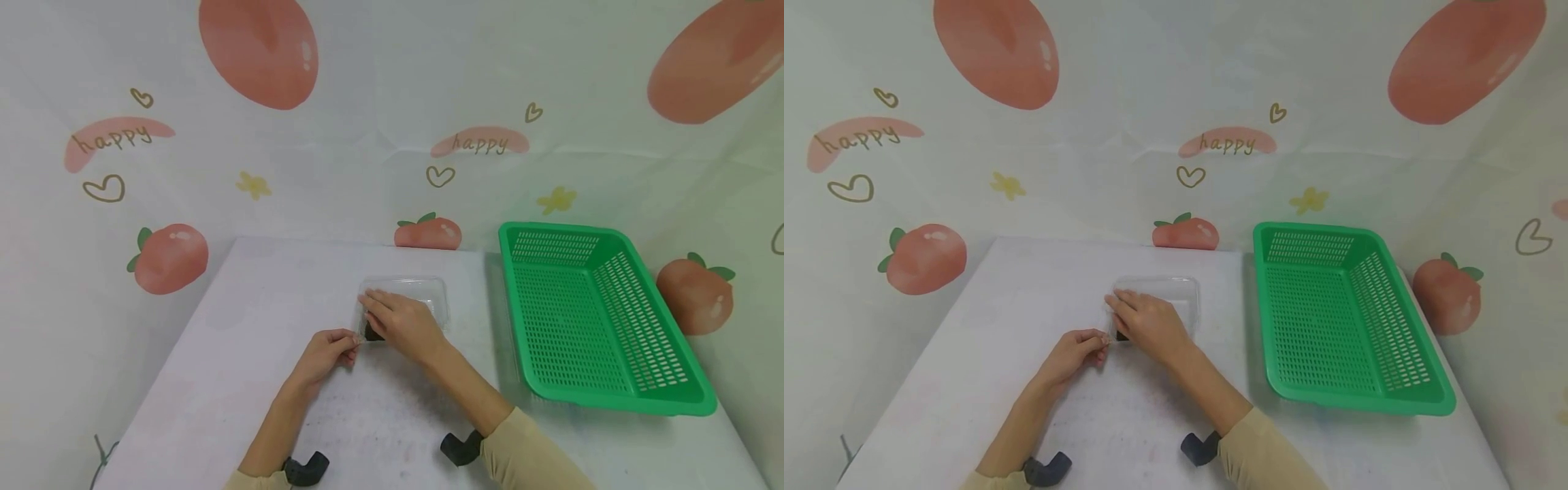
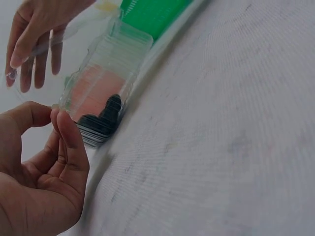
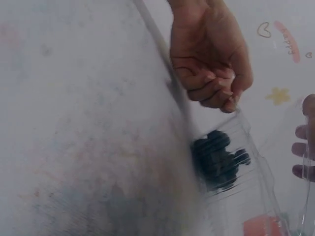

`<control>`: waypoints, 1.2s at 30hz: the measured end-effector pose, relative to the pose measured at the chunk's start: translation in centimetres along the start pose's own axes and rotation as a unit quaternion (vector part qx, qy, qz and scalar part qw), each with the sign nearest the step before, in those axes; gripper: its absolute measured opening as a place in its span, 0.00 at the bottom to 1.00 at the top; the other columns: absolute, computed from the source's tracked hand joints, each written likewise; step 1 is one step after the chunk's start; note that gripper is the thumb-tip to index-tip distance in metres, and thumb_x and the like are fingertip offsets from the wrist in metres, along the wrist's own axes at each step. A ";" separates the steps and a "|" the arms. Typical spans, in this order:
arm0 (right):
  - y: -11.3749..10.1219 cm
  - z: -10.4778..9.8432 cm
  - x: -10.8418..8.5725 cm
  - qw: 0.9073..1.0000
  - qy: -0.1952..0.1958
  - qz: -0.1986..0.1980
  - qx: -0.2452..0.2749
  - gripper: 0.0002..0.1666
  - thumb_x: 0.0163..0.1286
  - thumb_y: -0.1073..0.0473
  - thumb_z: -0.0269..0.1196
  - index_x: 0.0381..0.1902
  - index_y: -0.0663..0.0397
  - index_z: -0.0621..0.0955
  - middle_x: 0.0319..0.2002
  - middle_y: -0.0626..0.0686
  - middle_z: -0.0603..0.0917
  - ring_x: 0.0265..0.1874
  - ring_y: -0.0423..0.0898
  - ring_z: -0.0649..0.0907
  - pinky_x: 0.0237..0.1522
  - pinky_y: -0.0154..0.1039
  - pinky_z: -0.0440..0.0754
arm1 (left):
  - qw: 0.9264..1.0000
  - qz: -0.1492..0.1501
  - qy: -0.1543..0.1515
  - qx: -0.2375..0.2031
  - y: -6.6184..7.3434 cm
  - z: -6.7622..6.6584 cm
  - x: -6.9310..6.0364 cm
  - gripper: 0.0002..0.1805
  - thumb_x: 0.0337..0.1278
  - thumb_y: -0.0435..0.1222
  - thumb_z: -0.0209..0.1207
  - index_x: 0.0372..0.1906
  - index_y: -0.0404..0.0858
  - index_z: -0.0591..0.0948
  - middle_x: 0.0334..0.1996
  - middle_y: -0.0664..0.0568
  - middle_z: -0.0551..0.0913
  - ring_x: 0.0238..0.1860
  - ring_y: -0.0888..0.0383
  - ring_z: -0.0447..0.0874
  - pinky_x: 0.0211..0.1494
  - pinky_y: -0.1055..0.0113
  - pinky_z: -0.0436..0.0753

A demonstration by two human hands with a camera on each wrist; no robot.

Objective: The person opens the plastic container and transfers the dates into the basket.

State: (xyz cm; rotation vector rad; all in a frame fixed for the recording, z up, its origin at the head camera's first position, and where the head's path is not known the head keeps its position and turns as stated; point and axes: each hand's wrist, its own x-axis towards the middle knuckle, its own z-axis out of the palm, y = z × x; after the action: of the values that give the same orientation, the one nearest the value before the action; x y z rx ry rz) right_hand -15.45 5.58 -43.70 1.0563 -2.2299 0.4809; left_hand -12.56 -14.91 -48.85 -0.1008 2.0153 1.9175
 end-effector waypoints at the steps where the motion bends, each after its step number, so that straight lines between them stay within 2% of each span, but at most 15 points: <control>1: 0.1 -0.1 0.2 1.000 0.001 0.001 0.001 0.20 0.64 0.60 0.70 0.54 0.55 0.85 0.50 0.53 0.86 0.46 0.46 0.87 0.44 0.37 0.84 | 1.000 -0.001 0.002 -0.002 0.0 0.0 0.0 0.13 0.63 0.29 0.58 0.45 0.19 0.80 0.26 0.50 0.80 0.27 0.60 0.79 0.32 0.70 0.81; 5: 0.6 -0.7 1.0 1.000 0.006 0.005 -0.008 0.19 0.65 0.60 0.69 0.54 0.54 0.85 0.50 0.52 0.87 0.43 0.45 0.87 0.40 0.37 0.84 | 1.000 -0.007 0.007 -0.001 0.2 0.4 0.0 0.13 0.62 0.30 0.60 0.43 0.21 0.81 0.25 0.50 0.80 0.26 0.60 0.78 0.31 0.69 0.81; 12: 1.5 -1.8 2.3 0.999 0.003 0.005 -0.037 0.16 0.66 0.58 0.69 0.52 0.50 0.87 0.46 0.48 0.88 0.43 0.43 0.87 0.42 0.37 0.84 | 1.000 -0.014 0.016 0.005 0.0 0.6 0.2 0.12 0.62 0.32 0.61 0.40 0.23 0.82 0.25 0.50 0.80 0.26 0.59 0.78 0.32 0.68 0.82; 17: 2.0 -2.4 2.4 0.998 0.010 0.009 -0.056 0.16 0.66 0.54 0.70 0.50 0.47 0.88 0.46 0.47 0.88 0.42 0.42 0.87 0.43 0.38 0.84 | 1.000 -0.013 0.017 -0.001 0.0 0.6 0.2 0.11 0.63 0.31 0.60 0.41 0.23 0.81 0.26 0.49 0.81 0.26 0.59 0.79 0.32 0.68 0.82; 24: 3.0 -3.1 2.2 0.998 0.037 0.017 -0.047 0.16 0.64 0.57 0.71 0.50 0.47 0.88 0.46 0.49 0.88 0.43 0.45 0.87 0.48 0.41 0.83 | 1.000 -0.017 0.015 -0.007 0.0 0.5 0.3 0.12 0.63 0.30 0.60 0.42 0.22 0.81 0.26 0.49 0.81 0.26 0.59 0.79 0.32 0.69 0.81; 31: 4.5 -4.1 1.6 0.993 0.080 0.058 -0.069 0.13 0.62 0.62 0.72 0.46 0.51 0.89 0.44 0.51 0.88 0.44 0.49 0.86 0.50 0.45 0.82 | 1.000 -0.017 0.004 -0.005 0.3 0.6 0.1 0.11 0.63 0.31 0.59 0.39 0.23 0.80 0.25 0.50 0.80 0.26 0.59 0.78 0.32 0.68 0.82; 36: 5.5 -4.6 1.0 0.984 0.129 0.107 -0.068 0.10 0.62 0.63 0.71 0.43 0.55 0.89 0.42 0.54 0.88 0.44 0.53 0.86 0.49 0.49 0.82 | 1.000 -0.014 0.006 0.007 0.8 0.7 0.1 0.09 0.62 0.30 0.57 0.39 0.24 0.79 0.25 0.49 0.79 0.25 0.57 0.79 0.33 0.67 0.82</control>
State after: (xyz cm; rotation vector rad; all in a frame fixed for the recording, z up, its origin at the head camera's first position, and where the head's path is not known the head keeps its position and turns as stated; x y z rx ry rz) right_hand -18.52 10.92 -39.94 0.6474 -2.1194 0.5175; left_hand -12.74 -14.15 -48.17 -0.1374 2.0237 1.8909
